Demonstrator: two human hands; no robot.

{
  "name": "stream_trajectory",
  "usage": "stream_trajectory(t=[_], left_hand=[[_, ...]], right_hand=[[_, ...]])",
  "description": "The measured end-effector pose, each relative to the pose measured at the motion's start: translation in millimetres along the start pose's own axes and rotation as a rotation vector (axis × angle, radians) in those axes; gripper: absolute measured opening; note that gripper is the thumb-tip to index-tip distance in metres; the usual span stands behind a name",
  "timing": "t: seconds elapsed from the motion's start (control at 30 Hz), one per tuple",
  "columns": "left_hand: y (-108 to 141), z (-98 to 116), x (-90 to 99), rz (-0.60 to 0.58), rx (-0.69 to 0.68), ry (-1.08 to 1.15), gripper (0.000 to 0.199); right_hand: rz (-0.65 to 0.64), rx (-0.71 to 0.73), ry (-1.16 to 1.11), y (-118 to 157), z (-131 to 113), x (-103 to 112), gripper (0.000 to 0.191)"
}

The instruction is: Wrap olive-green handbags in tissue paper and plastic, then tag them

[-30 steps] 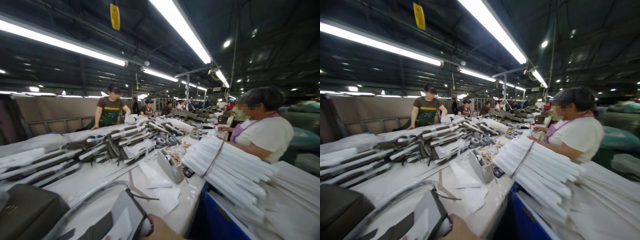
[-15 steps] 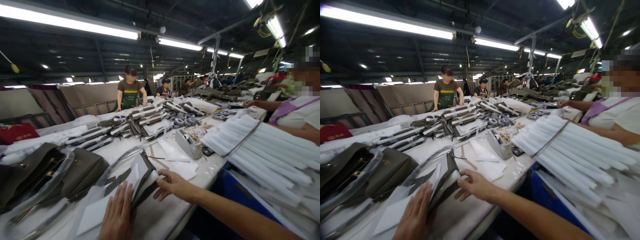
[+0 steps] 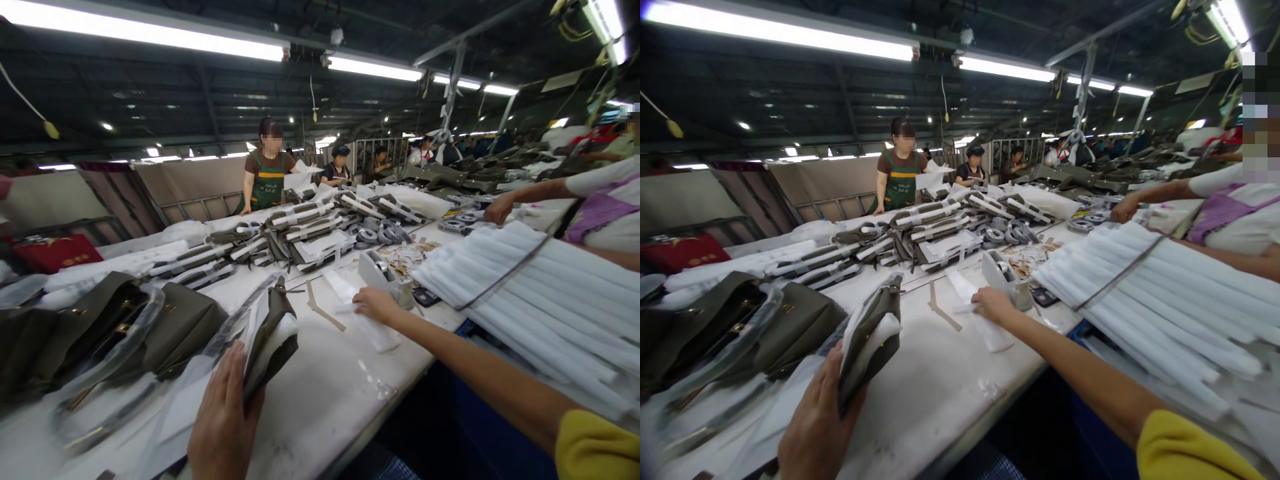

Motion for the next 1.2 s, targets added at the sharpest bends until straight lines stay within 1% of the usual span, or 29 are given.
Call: stream_trajectory(t=[0.07, 0.17, 0.23, 0.27, 0.33, 0.43, 0.5, 0.53, 0.57, 0.63, 0.73, 0.8, 0.87, 0.93, 0.97, 1.1, 1.13, 1.17, 1.2], left_hand=[[0, 2, -0.9, 0.003, 0.002, -0.008, 0.071], [-2, 4, -2.1, -0.008, 0.011, -0.021, 0.072], [-2, 5, -2.5, -0.022, 0.011, -0.03, 0.073], [-2, 5, -2.4, -0.025, 0.01, -0.032, 0.073], [-2, 5, -1.2, -0.02, 0.01, -0.029, 0.073], [-1, 3, -1.3, -0.02, 0.02, -0.019, 0.072], [-1, 5, -2.3, -0.023, 0.009, -0.012, 0.072], [-1, 5, -2.7, -0.023, 0.001, -0.011, 0.072], [-1, 6, -3.0, -0.023, -0.007, -0.011, 0.071], [-1, 7, -3.5, -0.023, -0.019, -0.014, 0.071], [-2, 5, -2.9, -0.018, -0.008, -0.016, 0.071], [-2, 4, -2.0, -0.01, 0.002, -0.012, 0.071], [-2, 3, -1.5, -0.011, 0.009, -0.005, 0.071], [-1, 2, -1.2, -0.017, 0.02, -0.002, 0.072], [-1, 2, -0.8, -0.019, 0.028, -0.002, 0.072], [-2, 3, 0.7, -0.03, 0.042, 0.008, 0.075], [-2, 4, 0.9, -0.035, 0.046, 0.014, 0.075], [-2, 4, 1.1, -0.04, 0.05, 0.018, 0.076], [-3, 5, 1.3, -0.045, 0.055, 0.018, 0.076]], right_hand=[[0.04, -0.016, -0.011, -18, -5, 4, 0.022], [0.073, 0.003, -0.083, -49, -14, 9, 0.043], [0.075, 0.049, -0.126, -61, -17, 10, 0.05], [0.069, 0.075, -0.134, -61, -18, 9, 0.05], [0.033, 0.121, -0.126, -53, -14, 2, 0.05], [-0.034, 0.152, -0.095, -29, -3, -14, 0.048], [-0.04, 0.151, -0.088, -17, 4, -22, 0.032], [-0.033, 0.149, -0.091, -14, 6, -24, 0.022], [-0.021, 0.146, -0.098, -13, 7, -24, 0.016], [0.012, 0.132, -0.121, -14, 6, -21, 0.018], [0.077, 0.094, -0.168, -16, 1, -6, 0.025], [0.105, 0.07, -0.206, -9, -8, 6, 0.029], [0.101, 0.061, -0.244, 5, -23, 15, 0.032], [0.027, 0.067, -0.313, 27, -45, 17, 0.032], [-0.044, 0.066, -0.374, 39, -57, 14, 0.031], [-0.444, 0.066, -0.656, 91, -101, -14, 0.033], [-0.493, 0.084, -0.676, 100, -108, -20, 0.034], [-0.495, 0.105, -0.666, 106, -112, -25, 0.035], [-0.455, 0.125, -0.629, 109, -112, -29, 0.036]])
Point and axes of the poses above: each hand's wrist, its own y-axis away from the middle knuckle, its own x-axis out of the back of the hand, z = x × y, the point moved 9 cm from there along -y, towards the middle knuckle, and after that the axes turned 5 degrees about -y, right-handed, at the moved point
